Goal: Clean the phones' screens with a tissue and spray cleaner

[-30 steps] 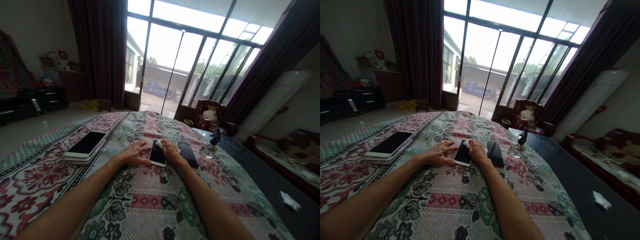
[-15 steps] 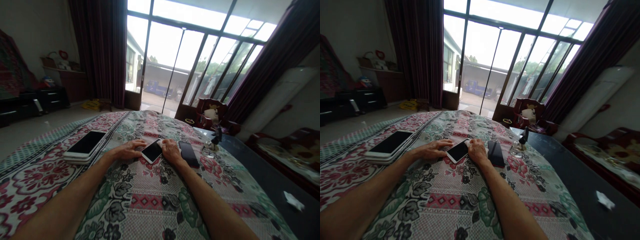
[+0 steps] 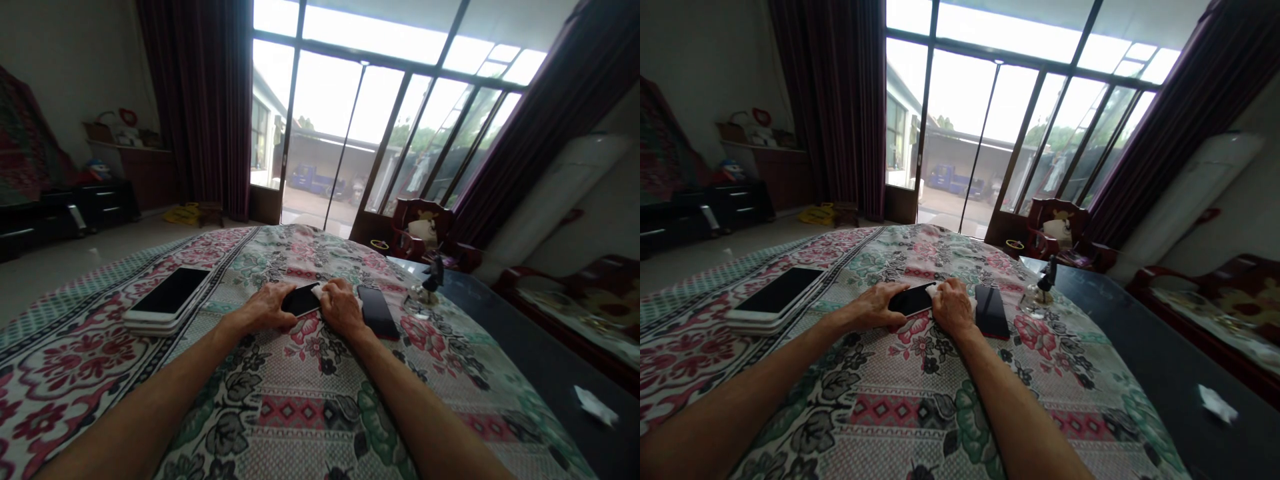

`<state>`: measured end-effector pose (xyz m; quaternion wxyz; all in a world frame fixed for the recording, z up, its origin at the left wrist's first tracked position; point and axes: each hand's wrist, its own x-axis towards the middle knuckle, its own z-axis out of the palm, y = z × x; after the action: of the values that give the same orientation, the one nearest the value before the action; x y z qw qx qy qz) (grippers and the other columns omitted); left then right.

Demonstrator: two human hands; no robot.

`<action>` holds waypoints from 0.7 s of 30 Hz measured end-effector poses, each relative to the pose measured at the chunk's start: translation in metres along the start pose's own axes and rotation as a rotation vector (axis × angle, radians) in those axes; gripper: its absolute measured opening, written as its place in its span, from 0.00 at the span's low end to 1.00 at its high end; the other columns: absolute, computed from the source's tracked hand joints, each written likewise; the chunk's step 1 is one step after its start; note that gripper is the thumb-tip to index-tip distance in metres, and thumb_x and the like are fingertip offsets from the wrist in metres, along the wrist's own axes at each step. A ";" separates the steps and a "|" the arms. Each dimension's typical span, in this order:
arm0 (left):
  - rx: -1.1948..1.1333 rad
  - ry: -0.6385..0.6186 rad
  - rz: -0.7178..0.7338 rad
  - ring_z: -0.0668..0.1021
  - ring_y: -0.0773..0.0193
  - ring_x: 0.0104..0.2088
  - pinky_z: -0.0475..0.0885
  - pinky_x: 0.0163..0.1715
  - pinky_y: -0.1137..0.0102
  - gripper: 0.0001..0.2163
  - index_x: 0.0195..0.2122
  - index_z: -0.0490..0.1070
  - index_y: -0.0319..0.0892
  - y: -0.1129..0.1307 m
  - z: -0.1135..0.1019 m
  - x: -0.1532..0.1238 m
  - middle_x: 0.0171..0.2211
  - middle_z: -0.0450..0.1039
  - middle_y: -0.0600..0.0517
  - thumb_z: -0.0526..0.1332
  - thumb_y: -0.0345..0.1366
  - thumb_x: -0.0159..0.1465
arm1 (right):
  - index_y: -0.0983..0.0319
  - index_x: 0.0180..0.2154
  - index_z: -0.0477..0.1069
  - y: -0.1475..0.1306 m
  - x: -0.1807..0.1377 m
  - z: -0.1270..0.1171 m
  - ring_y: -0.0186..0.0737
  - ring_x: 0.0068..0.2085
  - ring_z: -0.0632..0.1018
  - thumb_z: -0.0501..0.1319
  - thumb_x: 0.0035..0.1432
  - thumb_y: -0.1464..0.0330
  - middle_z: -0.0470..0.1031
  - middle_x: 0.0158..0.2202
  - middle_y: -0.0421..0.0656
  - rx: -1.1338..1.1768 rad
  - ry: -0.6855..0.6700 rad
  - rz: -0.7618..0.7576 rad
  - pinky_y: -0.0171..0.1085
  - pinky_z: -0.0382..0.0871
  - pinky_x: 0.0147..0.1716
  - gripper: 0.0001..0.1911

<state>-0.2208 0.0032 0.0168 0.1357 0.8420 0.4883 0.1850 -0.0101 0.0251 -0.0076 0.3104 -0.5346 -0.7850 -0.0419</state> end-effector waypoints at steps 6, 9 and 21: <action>-0.087 -0.044 0.026 0.73 0.55 0.51 0.67 0.50 0.66 0.29 0.57 0.66 0.47 -0.014 -0.006 -0.004 0.50 0.74 0.51 0.63 0.44 0.52 | 0.59 0.40 0.74 -0.012 -0.002 -0.003 0.44 0.50 0.69 0.56 0.61 0.67 0.73 0.46 0.46 0.056 -0.099 -0.191 0.44 0.60 0.54 0.09; -0.040 -0.032 -0.008 0.71 0.51 0.54 0.65 0.54 0.63 0.33 0.59 0.64 0.47 -0.021 -0.005 -0.006 0.55 0.70 0.48 0.64 0.50 0.51 | 0.58 0.42 0.74 -0.015 0.000 -0.006 0.43 0.51 0.69 0.54 0.64 0.67 0.74 0.47 0.45 0.012 -0.154 -0.241 0.44 0.58 0.55 0.11; 0.020 -0.115 -0.089 0.55 0.46 0.65 0.53 0.63 0.57 0.42 0.60 0.61 0.44 -0.040 -0.011 -0.014 0.66 0.54 0.44 0.65 0.59 0.47 | 0.60 0.50 0.70 -0.021 0.000 -0.010 0.48 0.54 0.68 0.51 0.65 0.67 0.71 0.54 0.48 -0.066 -0.233 -0.171 0.46 0.57 0.52 0.15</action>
<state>-0.2630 0.0111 0.0072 0.1633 0.8301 0.5183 0.1254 -0.0241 0.0125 0.0059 0.1949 -0.4767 -0.8566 -0.0317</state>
